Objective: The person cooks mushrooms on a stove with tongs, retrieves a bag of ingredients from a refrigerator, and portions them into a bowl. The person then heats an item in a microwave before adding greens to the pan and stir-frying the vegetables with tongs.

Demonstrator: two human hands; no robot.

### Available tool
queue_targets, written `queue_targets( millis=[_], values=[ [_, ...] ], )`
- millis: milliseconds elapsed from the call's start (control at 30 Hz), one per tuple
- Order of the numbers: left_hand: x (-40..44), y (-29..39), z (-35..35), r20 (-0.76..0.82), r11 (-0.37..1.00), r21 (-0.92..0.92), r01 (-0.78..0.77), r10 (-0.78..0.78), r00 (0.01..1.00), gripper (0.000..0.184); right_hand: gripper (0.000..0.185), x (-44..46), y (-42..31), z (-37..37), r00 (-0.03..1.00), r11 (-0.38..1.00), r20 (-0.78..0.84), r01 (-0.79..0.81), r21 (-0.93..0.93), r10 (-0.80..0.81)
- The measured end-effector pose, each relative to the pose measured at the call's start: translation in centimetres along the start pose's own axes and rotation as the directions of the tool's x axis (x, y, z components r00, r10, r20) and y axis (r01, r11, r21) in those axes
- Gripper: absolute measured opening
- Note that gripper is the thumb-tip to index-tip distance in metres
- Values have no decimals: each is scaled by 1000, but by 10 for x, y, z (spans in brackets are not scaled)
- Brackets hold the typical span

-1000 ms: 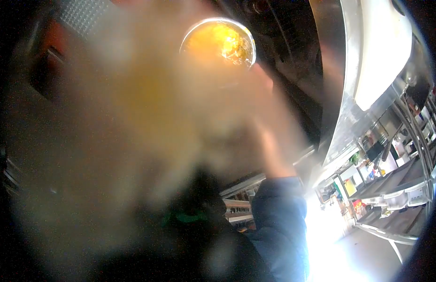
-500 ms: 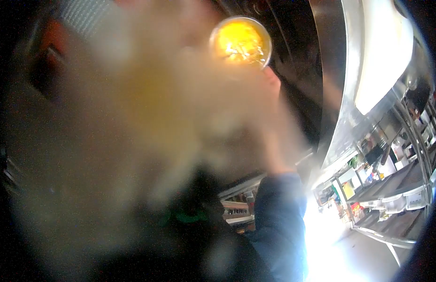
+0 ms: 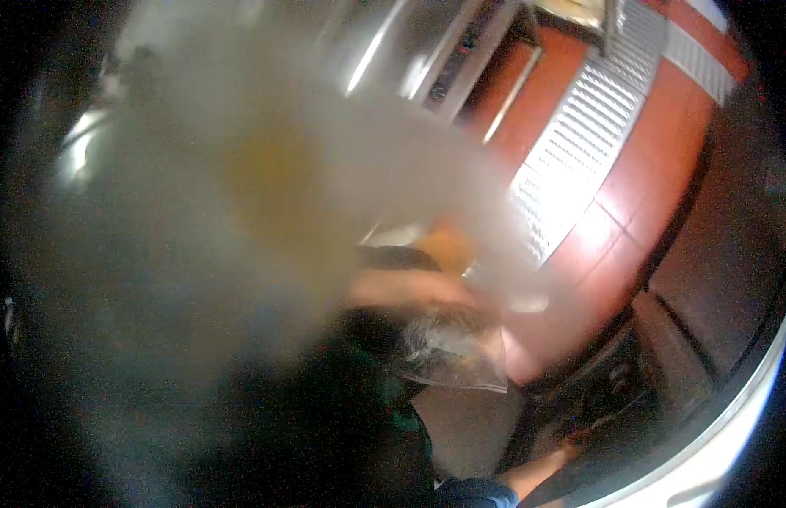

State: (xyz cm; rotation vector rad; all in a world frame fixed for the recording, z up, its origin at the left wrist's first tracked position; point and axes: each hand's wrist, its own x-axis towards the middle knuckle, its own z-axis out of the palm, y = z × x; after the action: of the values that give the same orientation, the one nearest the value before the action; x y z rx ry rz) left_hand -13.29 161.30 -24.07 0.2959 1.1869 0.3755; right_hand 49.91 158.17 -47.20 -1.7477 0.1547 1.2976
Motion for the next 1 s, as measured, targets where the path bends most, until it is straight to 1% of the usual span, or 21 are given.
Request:
queue_targets(
  millis=[67, 133, 200, 267, 333, 367, 400, 433, 467, 500, 533, 567, 600, 633, 667, 733, 800, 833, 867, 933, 1000],
  values=[
    [4, -11, -10, 0, 991, -125, -44, 44, 999, 52, 25, 21, -8, 21, 1000, 1000, 6, 21, -15, -21],
    [13, -38, -11, 166, 885, -466, 22, 63, 984, 51, 26, 29, -24, 21, 1000, 1000, 20, 12, -26, -12],
    [32, -83, -44, 342, 673, -718, 177, 119, 932, 50, 28, 47, -26, 22, 997, 999, 71, 6, -38, -3],
    [61, -99, -48, 554, 395, -800, 452, 195, 810, 49, 29, 53, -27, 15, 989, 997, 148, 9, -73, 2],
    [31, -66, -38, 555, 513, -770, 379, 245, 795, 47, 30, 34, -20, 21, 975, 983, 223, 52, -175, -12],
    [8, -20, -6, 338, 499, -824, 269, 52, 940, 52, 31, 12, -20, 17, 973, 965, 231, 86, -248, -27],
    [-7, 12, 24, -33, 720, -694, 34, -79, 996, 58, 31, -15, -17, 20, 969, 935, 244, 119, -333, -36],
    [-23, 42, 39, -219, 804, -534, 261, -429, 876, 61, 32, -54, -6, 23, 967, 897, 252, 150, -416, -45],
    [-24, 50, 47, -230, 829, -494, 262, -415, 880, 57, 32, -87, 4, 21, 956, 837, 286, 209, -506, -65],
    [-20, 46, 50, -176, 872, -455, 179, -285, 942, 56, 31, -164, 2, 54, 980, 888, 196, 102, -448, -13],
    [-13, 40, 49, -124, 901, -428, 78, -144, 982, 55, 28, -182, 26, 32, 971, 744, 141, 240, -624, -195],
    [-5, 38, 42, -83, 913, -398, 89, -132, 988, 55, 29, -210, 64, 9, 864, 481, 172, 417, -771, -473],
    [4, 37, 42, -72, 942, -334, 44, -72, 995, 53, 34, -275, 48, 32, 689, 27, 325, 447, -894, -648],
    [6, 41, 43, -55, 961, -275, 0, -15, 998, 50, 37, -307, 54, 26, 729, 114, 166, 319, -941, -664],
    [3, 52, 46, -17, 966, -258, 19, -24, 1000, 50, 36, -345, 62, 26, 642, 154, 13, 204, -967, -766],
    [-13, 92, 55, 67, 939, -233, 254, -245, 967, 44, 40, -413, 68, 35, 486, -67, -22, -165, -984, -874],
    [-14, 115, 71, 65, 927, -198, 319, -312, 948, 42, 47, -440, 90, 19, 429, 108, -206, -241, -965, -879],
    [-11, 116, 62, 118, 934, -250, 257, -234, 965, 42, 48, -449, 114, 9, 430, 121, -293, -384, -915, -854],
    [-11, 116, 55, 166, 932, -305, 198, -153, 974, 43, 50, -455, 131, 8, 501, 135, -443, -536, -833, -743],
    [-9, 118, 47, 135, 922, -348, 171, -131, 982, 43, 55, -454, 153, 4, 608, 312, -410, -266, -912, -680],
    [-5, 114, 29, 278, 862, -424, 277, -167, 946, 42, 54, -436, 175, -8, 553, 418, -517, -306, -855, -653]
  ],
)
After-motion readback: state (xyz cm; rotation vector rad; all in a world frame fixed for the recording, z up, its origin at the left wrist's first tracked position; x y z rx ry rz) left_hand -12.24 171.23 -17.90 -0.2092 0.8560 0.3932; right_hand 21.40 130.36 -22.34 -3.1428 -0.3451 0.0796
